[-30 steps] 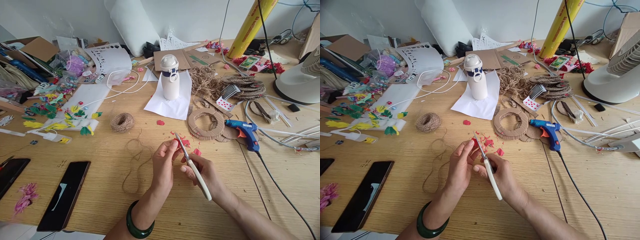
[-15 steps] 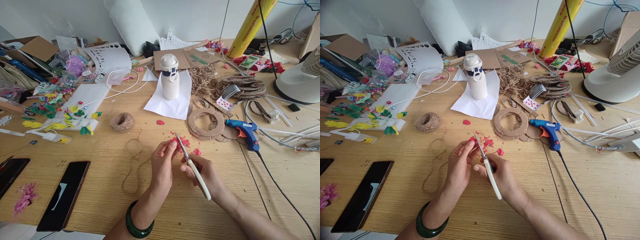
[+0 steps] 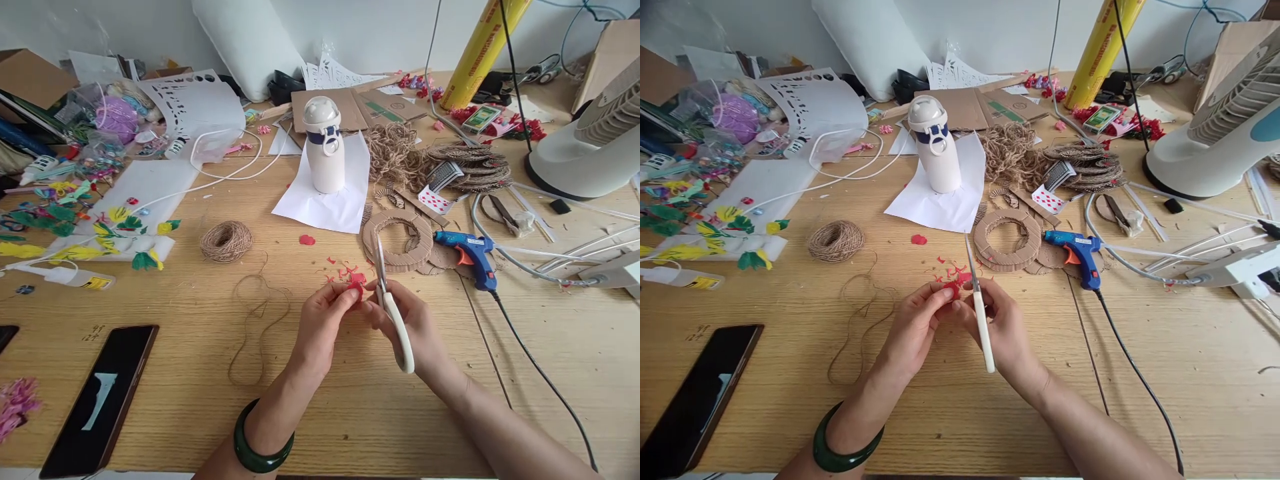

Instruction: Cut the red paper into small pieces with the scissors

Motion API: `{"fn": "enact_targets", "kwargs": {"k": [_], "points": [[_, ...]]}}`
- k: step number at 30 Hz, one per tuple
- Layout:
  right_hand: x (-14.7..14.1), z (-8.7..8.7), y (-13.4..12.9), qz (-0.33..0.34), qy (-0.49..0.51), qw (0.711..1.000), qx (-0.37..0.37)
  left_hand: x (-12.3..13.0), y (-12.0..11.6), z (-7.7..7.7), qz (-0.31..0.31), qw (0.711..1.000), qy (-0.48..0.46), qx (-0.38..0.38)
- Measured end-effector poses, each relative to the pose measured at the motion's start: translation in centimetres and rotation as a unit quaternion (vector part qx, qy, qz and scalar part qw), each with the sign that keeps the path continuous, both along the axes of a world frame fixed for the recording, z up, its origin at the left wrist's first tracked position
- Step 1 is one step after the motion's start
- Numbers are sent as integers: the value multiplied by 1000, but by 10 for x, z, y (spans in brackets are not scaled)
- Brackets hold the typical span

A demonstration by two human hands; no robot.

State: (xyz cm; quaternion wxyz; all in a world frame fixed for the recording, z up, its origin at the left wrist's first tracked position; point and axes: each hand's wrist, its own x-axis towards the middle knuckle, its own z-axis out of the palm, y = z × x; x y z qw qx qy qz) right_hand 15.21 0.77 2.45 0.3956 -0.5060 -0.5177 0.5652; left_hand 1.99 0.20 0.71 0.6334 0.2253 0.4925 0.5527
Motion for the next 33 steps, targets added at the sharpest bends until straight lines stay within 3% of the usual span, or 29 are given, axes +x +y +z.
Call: {"fn": "enact_targets", "kwargs": {"k": [11, 17, 23, 33], "points": [[1, -5, 3, -53, 52, 997, -11, 1, -4, -3, -101, 992, 73, 21], [1, -3, 3, -39, 38, 998, -33, 3, -4, -3, -23, 998, 52, 21], [-1, -3, -4, 78, 27, 996, -45, -3, 0, 0, 68, 998, 1, 5], [-3, -5, -10, 130, -45, 990, -21, -5, 0, 3, 96, 994, -48, 4]]}}
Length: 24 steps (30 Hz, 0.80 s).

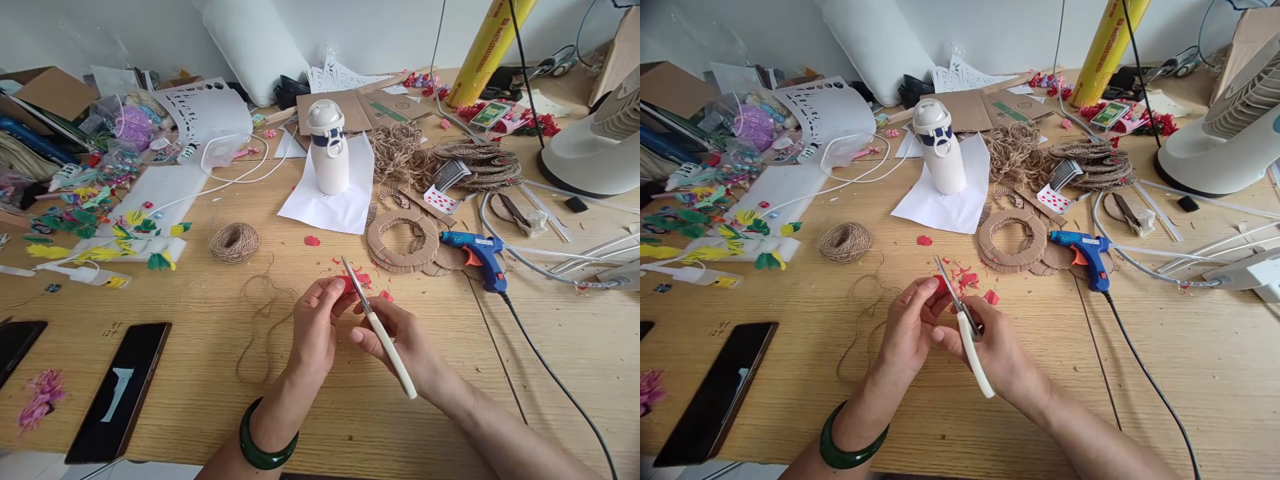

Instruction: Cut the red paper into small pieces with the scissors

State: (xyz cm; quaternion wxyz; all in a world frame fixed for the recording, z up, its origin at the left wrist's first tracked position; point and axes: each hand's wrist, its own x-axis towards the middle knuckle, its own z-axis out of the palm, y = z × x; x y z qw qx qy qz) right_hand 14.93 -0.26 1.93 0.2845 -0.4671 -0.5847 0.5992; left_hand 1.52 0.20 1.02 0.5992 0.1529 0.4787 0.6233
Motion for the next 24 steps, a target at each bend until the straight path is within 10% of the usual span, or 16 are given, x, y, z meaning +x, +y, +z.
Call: {"fn": "enact_targets", "kwargs": {"k": [24], "points": [[0, -7, 1, -4, 26, 1000, -13, 0, -1, 5, -13, 1000, 0, -11]]}}
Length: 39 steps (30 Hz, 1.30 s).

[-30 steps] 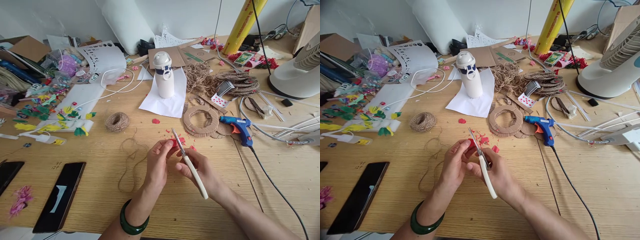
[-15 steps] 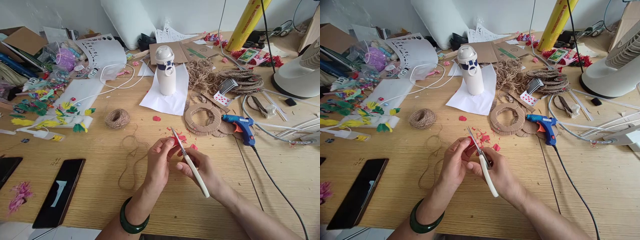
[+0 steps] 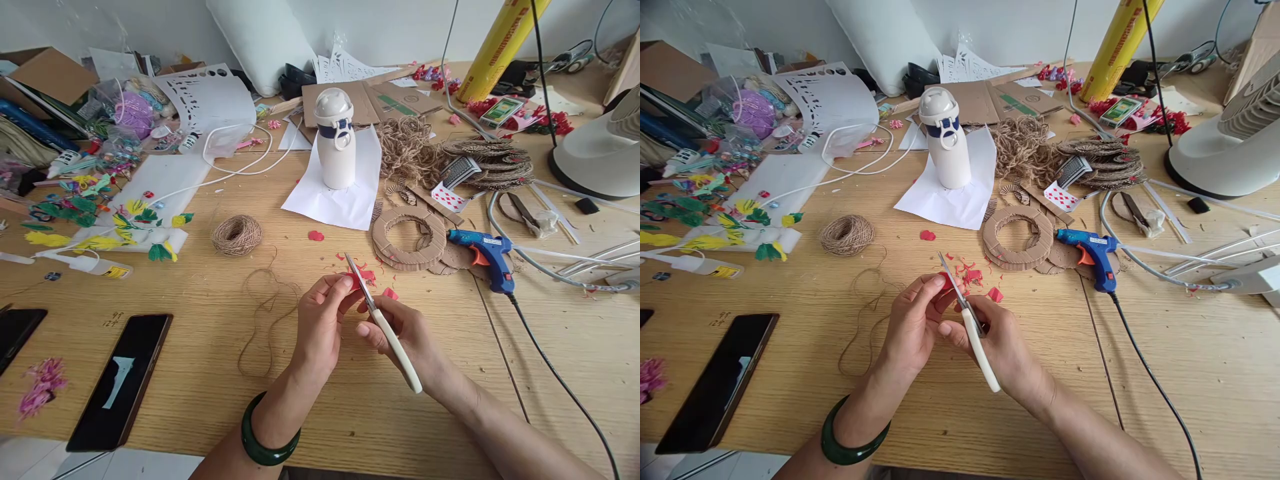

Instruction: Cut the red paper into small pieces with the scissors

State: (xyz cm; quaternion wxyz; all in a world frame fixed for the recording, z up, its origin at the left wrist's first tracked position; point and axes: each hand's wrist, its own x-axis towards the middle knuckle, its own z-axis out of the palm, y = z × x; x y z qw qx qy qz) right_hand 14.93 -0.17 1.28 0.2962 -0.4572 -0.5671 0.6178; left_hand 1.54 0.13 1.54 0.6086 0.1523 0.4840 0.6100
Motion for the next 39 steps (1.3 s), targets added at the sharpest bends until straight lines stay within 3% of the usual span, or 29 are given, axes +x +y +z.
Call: {"fn": "enact_targets", "kwargs": {"k": [18, 24, 29, 39], "points": [[0, -2, 0, -5, -1, 1000, -12, -1, 1, -3, -7, 1000, -17, 10], [-1, 0, 1, -9, 8, 1000, -15, 2, 0, -4, -39, 999, -15, 11], [-1, 2, 2, -18, 0, 1000, -18, 3, 0, -5, -11, 1000, 11, 1], [-1, -2, 1, -16, -36, 999, -11, 1, 0, -5, -12, 1000, 6, 13]]}}
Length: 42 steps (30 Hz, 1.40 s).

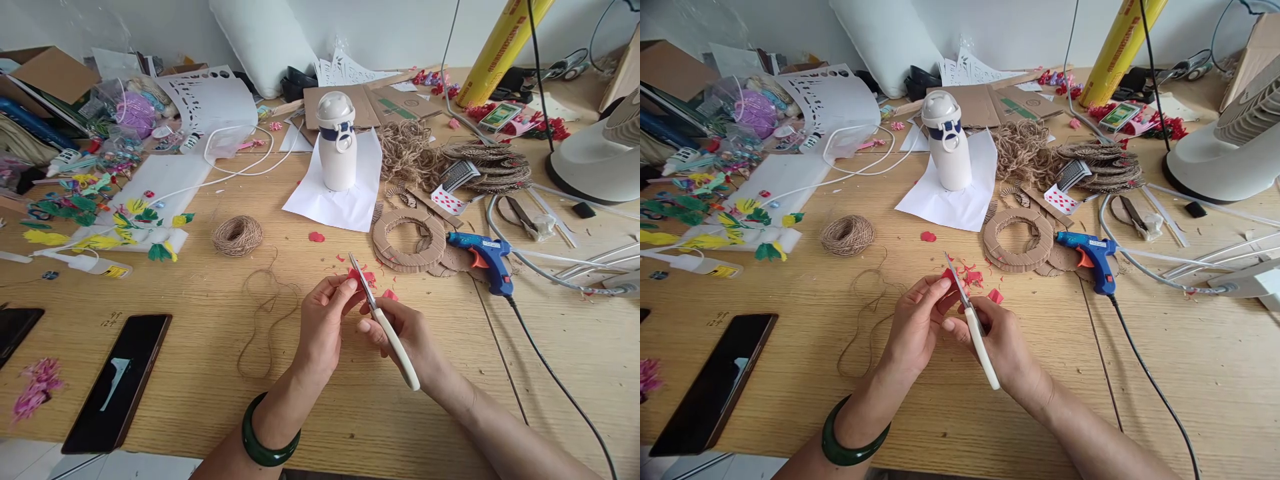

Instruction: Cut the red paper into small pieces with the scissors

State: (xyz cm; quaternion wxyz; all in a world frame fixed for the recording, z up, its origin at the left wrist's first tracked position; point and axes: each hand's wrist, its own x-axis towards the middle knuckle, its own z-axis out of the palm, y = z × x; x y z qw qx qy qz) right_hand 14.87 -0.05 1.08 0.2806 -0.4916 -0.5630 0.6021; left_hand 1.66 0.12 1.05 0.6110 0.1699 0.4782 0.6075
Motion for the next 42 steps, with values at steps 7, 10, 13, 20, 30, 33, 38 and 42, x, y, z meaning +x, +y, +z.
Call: {"fn": "enact_targets", "kwargs": {"k": [7, 10, 13, 20, 30, 33, 38, 42], "points": [[0, 2, 0, 1, -12, 1000, 1, -1, 1, 0, 12, 1000, -7, 6], [0, 3, 0, 2, -13, 1000, 0, -1, 2, 0, 14, 1000, -9, 9], [0, 3, 1, 2, -15, 1000, 2, -2, 2, 1, 16, 1000, -8, 5], [0, 1, 0, 5, -32, 999, 12, -2, 3, 1, 24, 1000, 0, 0], [1, -1, 0, 17, -38, 999, 12, -3, 4, 1, 43, 999, -2, 17], [1, -1, -1, 14, -46, 999, 15, -2, 3, 0, 33, 999, -3, 19], [2, -2, -1, 14, -47, 999, 17, 1, 2, -3, 17, 1000, 0, 10], [2, -2, -1, 13, -50, 999, 17, 0, 3, -4, 30, 1000, 3, 10]]}}
